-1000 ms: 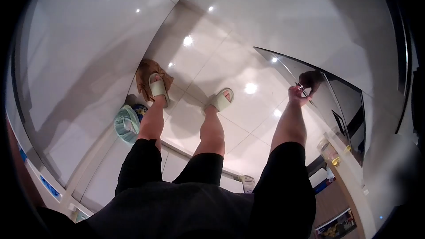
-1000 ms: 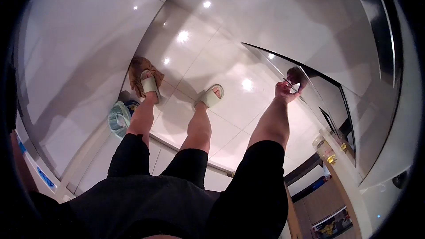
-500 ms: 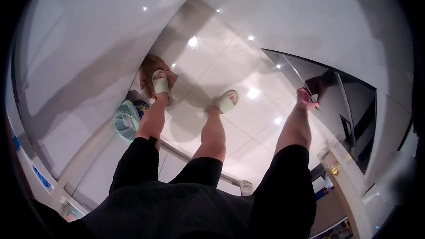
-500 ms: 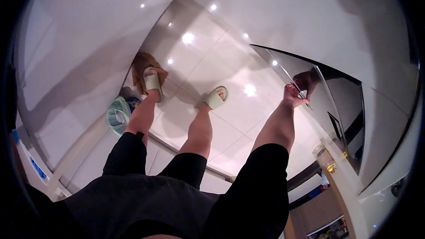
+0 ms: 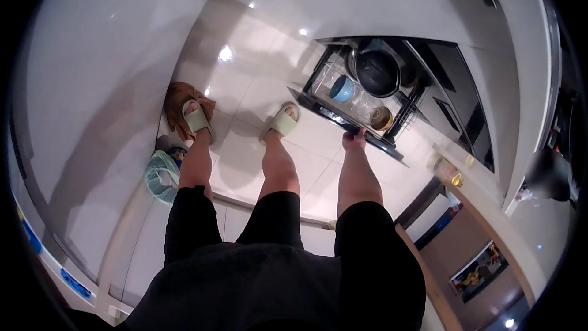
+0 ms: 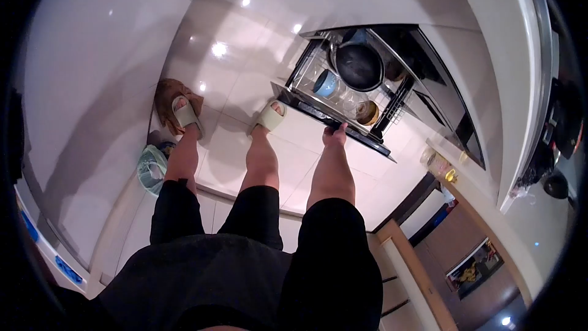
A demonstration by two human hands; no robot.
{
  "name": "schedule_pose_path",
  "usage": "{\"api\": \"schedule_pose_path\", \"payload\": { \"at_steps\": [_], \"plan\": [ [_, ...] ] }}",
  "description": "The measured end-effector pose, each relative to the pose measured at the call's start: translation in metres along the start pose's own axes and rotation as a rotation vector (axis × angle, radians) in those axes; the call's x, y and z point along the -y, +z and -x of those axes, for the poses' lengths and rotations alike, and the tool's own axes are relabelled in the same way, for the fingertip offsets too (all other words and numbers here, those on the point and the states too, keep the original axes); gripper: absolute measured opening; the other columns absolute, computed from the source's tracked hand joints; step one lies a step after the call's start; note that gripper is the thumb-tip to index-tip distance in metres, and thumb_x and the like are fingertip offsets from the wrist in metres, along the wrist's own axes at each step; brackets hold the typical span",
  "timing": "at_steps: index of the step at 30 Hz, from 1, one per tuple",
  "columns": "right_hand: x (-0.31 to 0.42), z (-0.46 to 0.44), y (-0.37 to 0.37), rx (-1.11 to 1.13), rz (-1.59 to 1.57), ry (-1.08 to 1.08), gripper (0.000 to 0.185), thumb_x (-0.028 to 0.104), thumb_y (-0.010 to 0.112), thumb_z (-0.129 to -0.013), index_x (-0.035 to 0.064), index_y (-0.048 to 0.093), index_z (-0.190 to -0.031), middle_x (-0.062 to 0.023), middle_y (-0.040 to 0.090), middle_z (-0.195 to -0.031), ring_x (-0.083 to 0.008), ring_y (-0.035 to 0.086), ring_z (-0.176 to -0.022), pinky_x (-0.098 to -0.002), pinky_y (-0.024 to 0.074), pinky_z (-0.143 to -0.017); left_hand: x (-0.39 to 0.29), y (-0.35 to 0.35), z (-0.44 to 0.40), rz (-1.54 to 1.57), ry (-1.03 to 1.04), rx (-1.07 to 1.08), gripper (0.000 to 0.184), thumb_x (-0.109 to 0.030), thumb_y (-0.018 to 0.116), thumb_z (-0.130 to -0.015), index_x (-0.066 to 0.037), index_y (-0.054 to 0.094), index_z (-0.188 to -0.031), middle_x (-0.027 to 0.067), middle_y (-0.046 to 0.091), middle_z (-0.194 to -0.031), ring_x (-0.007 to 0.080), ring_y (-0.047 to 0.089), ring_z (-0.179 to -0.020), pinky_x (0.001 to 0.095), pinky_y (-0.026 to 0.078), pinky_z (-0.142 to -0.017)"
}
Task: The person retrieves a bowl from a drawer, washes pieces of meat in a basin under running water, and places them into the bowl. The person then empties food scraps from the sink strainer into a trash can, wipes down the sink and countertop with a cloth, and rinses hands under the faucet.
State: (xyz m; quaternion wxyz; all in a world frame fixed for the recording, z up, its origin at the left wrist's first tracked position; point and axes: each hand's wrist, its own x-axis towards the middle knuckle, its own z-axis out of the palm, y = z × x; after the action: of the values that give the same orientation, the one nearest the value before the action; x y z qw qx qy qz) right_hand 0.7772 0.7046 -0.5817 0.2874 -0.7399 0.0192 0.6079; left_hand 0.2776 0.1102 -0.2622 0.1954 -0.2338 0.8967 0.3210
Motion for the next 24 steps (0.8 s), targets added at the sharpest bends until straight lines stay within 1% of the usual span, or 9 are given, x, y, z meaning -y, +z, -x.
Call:
{"api": "schedule_pose_path", "payload": {
  "at_steps": [3, 6, 8, 9, 10, 12, 15, 19, 24],
  "plan": [
    [-0.014, 0.008, -0.015, -0.101, -0.028, -0.035, 0.033, 0.046, 0.054, -0.077, 0.0142, 0.056, -0.088, 0.0007, 0.058, -0.079, -0.0155, 0.056, -0.073, -0.0297, 0.0461, -0.059, -0.019, -0.011, -0.002, 0.009, 0.032, 0.015, 0.054, -0.045, 0.03, -0.086, -0.005, 0.042, -0.12, 0.0135, 0.053, -0.106, 0.0205, 0.051, -0.093, 0.0295, 0.039, -0.08],
    [-0.009, 0.055, 0.008, -0.811, 1.419, -0.37, 0.041, 0.037, 0.061, -0.074, 0.0056, 0.054, -0.1, -0.0079, 0.059, -0.083, -0.0247, 0.054, -0.087, -0.0382, 0.0437, -0.075, -0.035, -0.022, -0.005, 0.025, 0.052, 0.017, 0.054, -0.045, 0.03, -0.086, -0.005, 0.042, -0.12, 0.0135, 0.053, -0.106, 0.0205, 0.051, -0.093, 0.0296, 0.039, -0.08],
    [-0.017, 0.075, 0.028, -1.032, 1.321, -1.164, 0.057, 0.041, 0.061, -0.071, 0.0001, 0.046, -0.107, -0.0181, 0.051, -0.104, -0.033, 0.051, -0.096, -0.0412, 0.0395, -0.086, -0.044, -0.029, -0.005, 0.033, 0.061, 0.014, 0.054, -0.045, 0.03, -0.086, -0.005, 0.042, -0.12, 0.0135, 0.053, -0.105, 0.0204, 0.051, -0.093, 0.0296, 0.04, -0.08],
    [-0.008, 0.096, 0.05, -0.83, 1.238, -0.966, 0.061, 0.038, 0.062, -0.07, -0.0008, 0.04, -0.112, -0.0198, 0.041, -0.117, -0.0359, 0.047, -0.1, -0.0408, 0.0404, -0.084, -0.048, -0.032, -0.005, 0.035, 0.066, 0.014, 0.053, -0.045, 0.03, -0.086, -0.005, 0.042, -0.12, 0.0135, 0.053, -0.105, 0.0204, 0.051, -0.092, 0.0296, 0.04, -0.08],
    [0.007, 0.037, 0.038, -0.523, 1.141, -0.829, 0.062, 0.037, 0.064, -0.07, -0.0002, 0.04, -0.112, -0.0186, 0.041, -0.117, -0.0327, 0.047, -0.101, -0.0438, 0.0405, -0.083, -0.052, -0.035, -0.005, 0.04, 0.072, 0.01, 0.053, -0.045, 0.03, -0.086, -0.005, 0.042, -0.12, 0.0135, 0.053, -0.105, 0.0204, 0.051, -0.092, 0.0296, 0.04, -0.08],
    [0.005, 0.087, 0.094, -0.185, 0.445, -0.245, 0.04, 0.03, 0.058, -0.077, 0.0003, 0.048, -0.101, -0.0184, 0.054, -0.099, -0.029, 0.054, -0.089, -0.0453, 0.0453, -0.076, -0.06, -0.041, -0.005, 0.041, 0.079, 0.008, 0.053, -0.044, 0.03, -0.086, -0.004, 0.042, -0.12, 0.0136, 0.053, -0.105, 0.0203, 0.051, -0.092, 0.0296, 0.04, -0.08],
    [0.01, 0.013, 0.093, 0.017, 0.138, 0.213, 0.02, 0.019, 0.048, -0.084, 0.001, 0.054, -0.089, -0.0146, 0.06, -0.08, -0.0264, 0.059, -0.075, -0.0407, 0.0509, -0.064, -0.07, -0.051, -0.008, 0.06, 0.095, -0.007, 0.053, -0.044, 0.03, -0.086, -0.004, 0.042, -0.12, 0.0136, 0.053, -0.105, 0.0203, 0.051, -0.092, 0.0297, 0.04, -0.08],
    [0.012, 0.015, 0.099, -0.014, 0.114, 0.147, 0.019, 0.013, 0.041, -0.085, 0.0012, 0.056, -0.084, -0.0097, 0.061, -0.076, -0.024, 0.06, -0.068, -0.032, 0.0529, -0.056, -0.092, -0.063, -0.012, 0.08, 0.115, -0.012, 0.053, -0.044, 0.03, -0.087, -0.004, 0.042, -0.119, 0.0136, 0.053, -0.105, 0.0202, 0.051, -0.092, 0.0297, 0.04, -0.08],
    [0.013, 0.071, 0.038, -0.043, 0.167, 0.269, 0.02, 0.012, 0.039, -0.084, 0.0035, 0.056, -0.088, -0.0093, 0.061, -0.081, -0.0231, 0.06, -0.07, -0.0309, 0.0521, -0.057, -0.115, -0.089, -0.01, 0.123, 0.126, 0.029, 0.053, -0.044, 0.03, -0.087, -0.004, 0.042, -0.119, 0.0137, 0.053, -0.105, 0.0201, 0.051, -0.092, 0.0298, 0.04, -0.079]
  ]
}}
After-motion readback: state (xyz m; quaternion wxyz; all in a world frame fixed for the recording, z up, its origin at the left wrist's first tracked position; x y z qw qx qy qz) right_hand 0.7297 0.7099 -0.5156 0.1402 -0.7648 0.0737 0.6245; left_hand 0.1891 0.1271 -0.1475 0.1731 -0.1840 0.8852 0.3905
